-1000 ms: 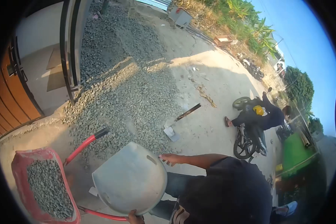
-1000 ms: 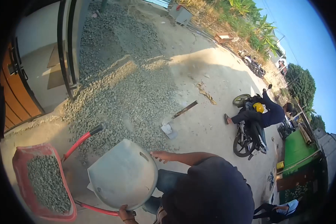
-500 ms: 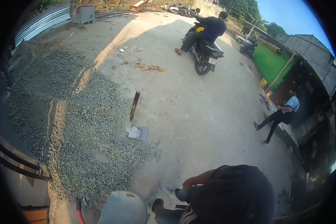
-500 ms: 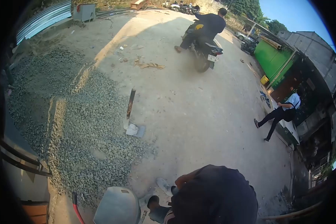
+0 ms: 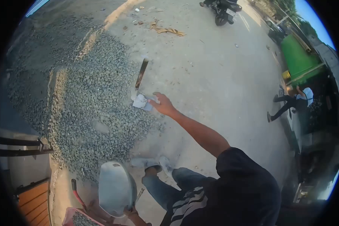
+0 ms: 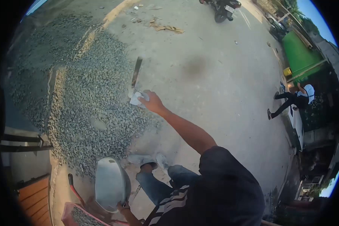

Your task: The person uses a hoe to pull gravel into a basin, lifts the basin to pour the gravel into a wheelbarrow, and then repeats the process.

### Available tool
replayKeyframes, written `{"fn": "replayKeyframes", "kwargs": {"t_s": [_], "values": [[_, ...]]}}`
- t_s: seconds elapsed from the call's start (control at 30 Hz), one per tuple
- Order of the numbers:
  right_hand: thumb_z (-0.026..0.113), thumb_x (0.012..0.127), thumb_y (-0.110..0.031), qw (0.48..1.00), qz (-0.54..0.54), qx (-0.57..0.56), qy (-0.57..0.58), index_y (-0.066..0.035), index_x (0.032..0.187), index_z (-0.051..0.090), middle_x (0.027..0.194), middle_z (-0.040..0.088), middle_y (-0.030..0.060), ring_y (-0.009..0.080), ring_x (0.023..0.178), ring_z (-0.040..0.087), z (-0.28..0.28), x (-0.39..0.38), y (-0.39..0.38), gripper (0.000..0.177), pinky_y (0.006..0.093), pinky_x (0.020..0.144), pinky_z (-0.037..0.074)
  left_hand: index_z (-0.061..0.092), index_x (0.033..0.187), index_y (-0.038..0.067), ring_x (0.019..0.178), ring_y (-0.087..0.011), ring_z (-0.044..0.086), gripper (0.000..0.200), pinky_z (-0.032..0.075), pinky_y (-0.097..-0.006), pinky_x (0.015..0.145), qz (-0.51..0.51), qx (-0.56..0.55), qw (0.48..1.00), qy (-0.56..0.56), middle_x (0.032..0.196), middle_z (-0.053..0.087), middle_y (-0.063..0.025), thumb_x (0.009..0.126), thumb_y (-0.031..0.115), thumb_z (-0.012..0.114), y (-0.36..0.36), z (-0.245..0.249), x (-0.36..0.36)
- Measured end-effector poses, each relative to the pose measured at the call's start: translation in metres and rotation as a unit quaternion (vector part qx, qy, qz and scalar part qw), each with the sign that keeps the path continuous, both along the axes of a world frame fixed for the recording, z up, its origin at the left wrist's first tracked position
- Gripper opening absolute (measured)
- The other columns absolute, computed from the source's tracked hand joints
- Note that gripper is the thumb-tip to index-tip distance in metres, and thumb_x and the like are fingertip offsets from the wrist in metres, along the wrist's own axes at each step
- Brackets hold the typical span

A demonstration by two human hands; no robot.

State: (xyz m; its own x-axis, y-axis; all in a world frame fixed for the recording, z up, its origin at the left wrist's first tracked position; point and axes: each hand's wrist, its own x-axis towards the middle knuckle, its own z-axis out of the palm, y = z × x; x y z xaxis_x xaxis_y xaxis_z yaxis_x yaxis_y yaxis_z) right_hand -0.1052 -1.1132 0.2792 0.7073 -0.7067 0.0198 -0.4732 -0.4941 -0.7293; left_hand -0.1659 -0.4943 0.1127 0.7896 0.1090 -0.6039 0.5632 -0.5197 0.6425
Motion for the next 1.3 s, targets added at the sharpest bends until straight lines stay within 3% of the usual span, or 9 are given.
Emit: {"fn": "replayKeyframes", "kwargs": {"t_s": [0.07,0.2,0.27,0.6,0.7,0.8,1.0,1.07,1.3], "values": [[0.065,0.084,-0.049,0.995,0.019,-0.092,-0.040,0.002,0.125,0.053,0.117,0.056,0.0265,0.0367,0.110,0.054,-0.001,0.093,-0.036,0.066,0.0414,0.093,0.044,0.057,0.104,-0.010,0.088,-0.0344,0.061,0.033,0.060,-0.0449,0.073,-0.096,0.150,0.982,-0.062,0.102,0.055,-0.0199,0.073,-0.008,0.065,0.028,0.044,-0.058],[0.064,0.077,-0.064,0.965,0.000,-0.146,0.220,-0.007,0.137,0.044,0.135,0.034,0.0380,0.0510,0.127,0.034,-0.025,0.163,-0.068,0.085,0.0548,0.103,0.033,0.060,0.104,-0.007,0.084,-0.0327,0.066,0.040,0.055,-0.0400,0.078,0.449,-0.263,0.852,0.051,0.092,0.065,-0.0201,0.071,0.005,0.078,0.038,-0.006,-0.100],[0.067,0.076,-0.060,0.934,-0.025,-0.226,0.277,-0.011,0.144,0.029,0.144,0.015,0.0357,0.0533,0.131,0.019,-0.036,0.171,-0.080,0.092,0.0625,0.099,0.033,0.063,0.101,-0.004,0.088,-0.0337,0.066,0.040,0.055,-0.0399,0.079,-0.001,0.191,0.982,-0.012,0.093,0.065,-0.0213,0.068,0.010,0.081,0.001,0.069,-0.083],[0.066,0.073,-0.066,0.889,-0.011,-0.293,0.353,-0.019,0.144,0.035,0.147,0.013,0.0334,0.0543,0.132,0.020,-0.036,0.253,-0.226,0.090,0.0617,0.102,0.032,0.061,0.093,0.000,0.079,-0.0318,0.066,0.043,0.055,-0.0409,0.069,0.097,0.171,0.980,0.023,0.085,0.065,-0.0197,0.063,0.016,0.088,-0.031,0.074,-0.023],[0.063,0.074,-0.067,0.887,-0.017,-0.239,0.394,-0.017,0.143,0.037,0.140,0.035,0.0296,0.0443,0.134,0.027,-0.056,0.301,-0.263,0.089,0.0602,0.105,0.028,0.058,0.094,0.001,0.075,-0.0310,0.066,0.052,0.055,-0.0399,0.066,0.110,0.209,0.972,-0.011,0.083,0.065,-0.0186,0.059,0.021,0.091,-0.062,0.099,0.029],[0.061,0.079,-0.058,0.870,0.009,0.142,0.473,-0.007,0.127,0.054,0.124,0.054,0.0218,0.0298,0.111,0.056,-0.071,0.333,-0.268,0.070,0.0487,0.087,0.050,0.057,0.094,0.001,0.075,-0.0306,0.066,0.062,0.054,-0.0397,0.066,0.122,0.239,0.962,-0.041,0.080,0.065,-0.0182,0.053,0.029,0.094,-0.098,0.107,0.076],[0.080,0.070,-0.027,0.603,0.146,0.107,0.777,0.001,0.068,0.060,0.066,0.064,0.0106,0.0190,0.055,0.063,-0.101,0.350,-0.246,0.034,0.0322,0.049,0.054,0.054,0.097,-0.004,0.083,-0.0355,0.065,0.042,0.055,-0.0440,0.074,0.162,0.261,0.951,0.031,0.092,0.061,-0.0216,0.071,0.013,0.082,-0.176,0.135,0.181],[0.077,0.073,-0.017,0.660,0.051,0.225,0.715,0.001,0.069,0.059,0.066,0.063,0.0122,0.0208,0.056,0.064,-0.124,0.336,-0.233,0.026,0.0325,0.047,0.054,0.052,0.093,-0.007,0.096,-0.0437,0.064,0.021,0.057,-0.0388,0.071,0.623,-0.251,0.735,-0.093,0.093,0.061,-0.0214,0.082,0.005,0.064,-0.176,0.117,0.201],[0.070,0.067,0.011,0.740,0.053,0.274,0.611,0.005,0.067,0.052,0.060,0.050,0.0103,0.0208,0.045,0.050,-0.117,0.441,-0.171,0.019,0.0360,0.041,0.042,0.051,0.097,-0.007,0.100,-0.0365,0.054,0.022,0.050,-0.0525,0.089,0.772,-0.313,0.552,0.013,0.106,0.047,-0.0198,0.077,0.002,0.054,-0.186,0.098,0.278]]}}
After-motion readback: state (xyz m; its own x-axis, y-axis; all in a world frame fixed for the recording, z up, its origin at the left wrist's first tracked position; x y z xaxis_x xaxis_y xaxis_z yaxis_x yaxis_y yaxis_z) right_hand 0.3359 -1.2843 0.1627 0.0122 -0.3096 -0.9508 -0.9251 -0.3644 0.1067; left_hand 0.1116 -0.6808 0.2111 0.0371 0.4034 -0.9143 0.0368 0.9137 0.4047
